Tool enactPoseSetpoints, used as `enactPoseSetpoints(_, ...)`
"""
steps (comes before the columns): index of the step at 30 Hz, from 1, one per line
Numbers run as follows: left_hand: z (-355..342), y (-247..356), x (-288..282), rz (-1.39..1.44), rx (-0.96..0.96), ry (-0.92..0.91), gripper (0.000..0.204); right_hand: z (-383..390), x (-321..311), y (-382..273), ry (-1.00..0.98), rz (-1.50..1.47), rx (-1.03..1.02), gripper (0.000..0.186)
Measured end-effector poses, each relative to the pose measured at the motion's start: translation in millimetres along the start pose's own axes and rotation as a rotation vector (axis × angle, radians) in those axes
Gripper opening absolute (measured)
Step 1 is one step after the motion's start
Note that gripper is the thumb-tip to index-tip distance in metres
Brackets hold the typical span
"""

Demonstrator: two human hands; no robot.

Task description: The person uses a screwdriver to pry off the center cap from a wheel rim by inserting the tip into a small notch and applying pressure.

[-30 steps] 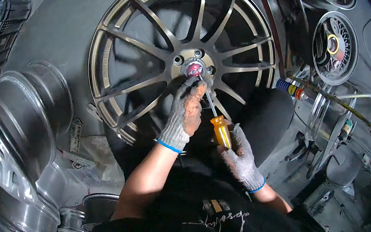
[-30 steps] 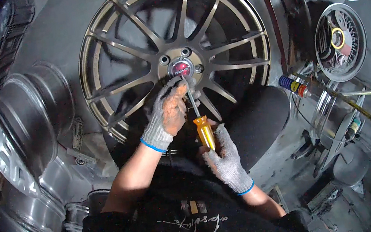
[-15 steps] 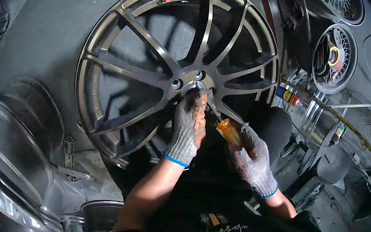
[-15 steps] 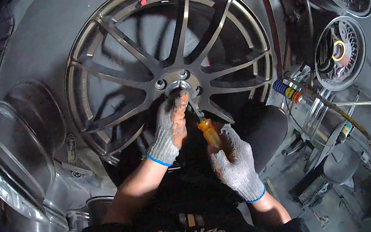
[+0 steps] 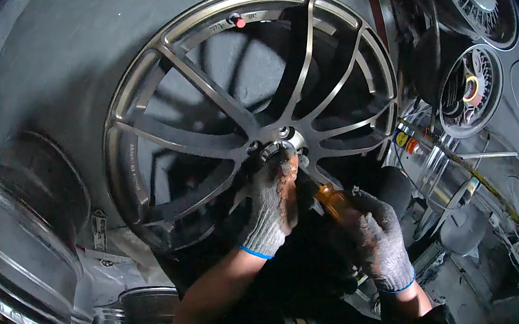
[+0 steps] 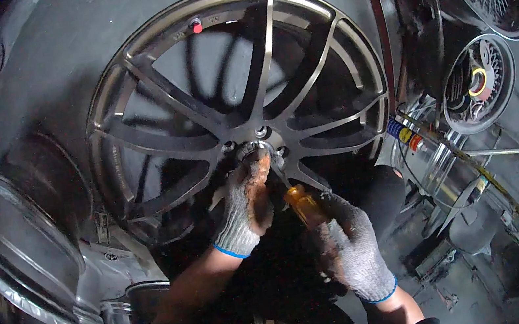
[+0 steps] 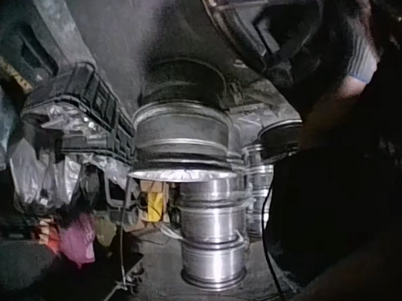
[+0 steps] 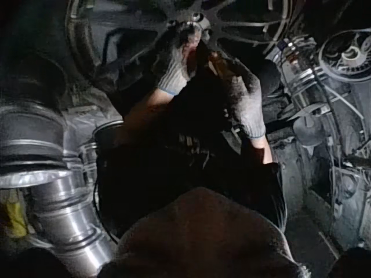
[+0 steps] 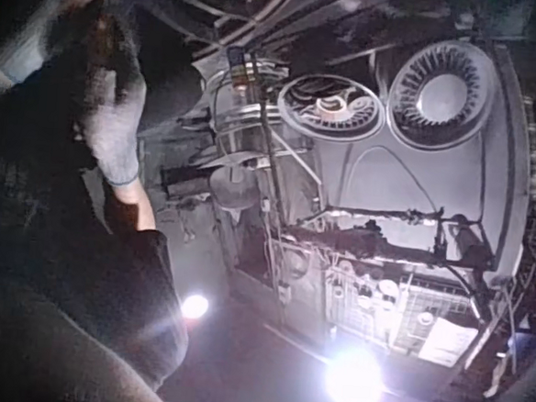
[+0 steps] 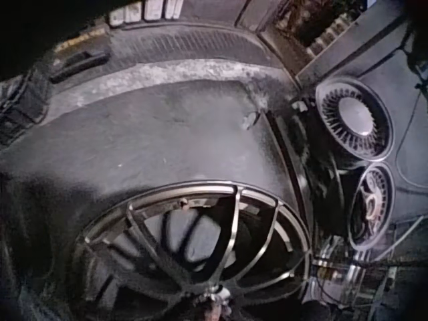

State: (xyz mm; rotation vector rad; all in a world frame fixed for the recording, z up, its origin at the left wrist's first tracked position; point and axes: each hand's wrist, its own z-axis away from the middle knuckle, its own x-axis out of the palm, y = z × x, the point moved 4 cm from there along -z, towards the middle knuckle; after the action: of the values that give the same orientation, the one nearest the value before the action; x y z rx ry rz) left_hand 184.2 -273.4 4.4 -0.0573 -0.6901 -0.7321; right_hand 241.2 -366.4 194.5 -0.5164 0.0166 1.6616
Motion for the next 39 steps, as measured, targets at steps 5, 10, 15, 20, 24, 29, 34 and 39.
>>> enactPoseSetpoints(5,8,14,24,0.11,-0.145,0.054,0.029,6,1,6,0.119,-0.113,0.213,0.047)
enactPoseSetpoints(10,9,14,21,0.222,-0.225,0.135,0.029,9,6,-1,0.045,-0.246,0.346,0.047)
enactPoseSetpoints(15,6,13,24,0.31,-0.27,0.121,0.028,13,16,-4,0.078,-0.354,0.405,0.04)
enactPoseSetpoints(20,7,10,22,0.277,-0.301,0.12,0.027,8,18,-2,0.086,-0.538,0.451,0.038)
enactPoseSetpoints(24,-2,3,13,0.374,-0.332,-0.019,0.026,1,13,-5,0.072,-0.118,0.306,0.037)
enactPoseSetpoints(29,9,-12,17,0.495,-0.314,0.052,0.022,-6,26,-19,-0.018,0.409,-0.217,0.043)
enactPoseSetpoints(34,7,-3,17,0.287,-0.36,0.205,0.021,-9,18,-34,-0.086,0.633,-0.184,0.044)
enactPoseSetpoints(39,8,14,36,0.002,-0.337,0.23,0.023,-18,13,-62,-0.093,0.87,-0.195,0.045)
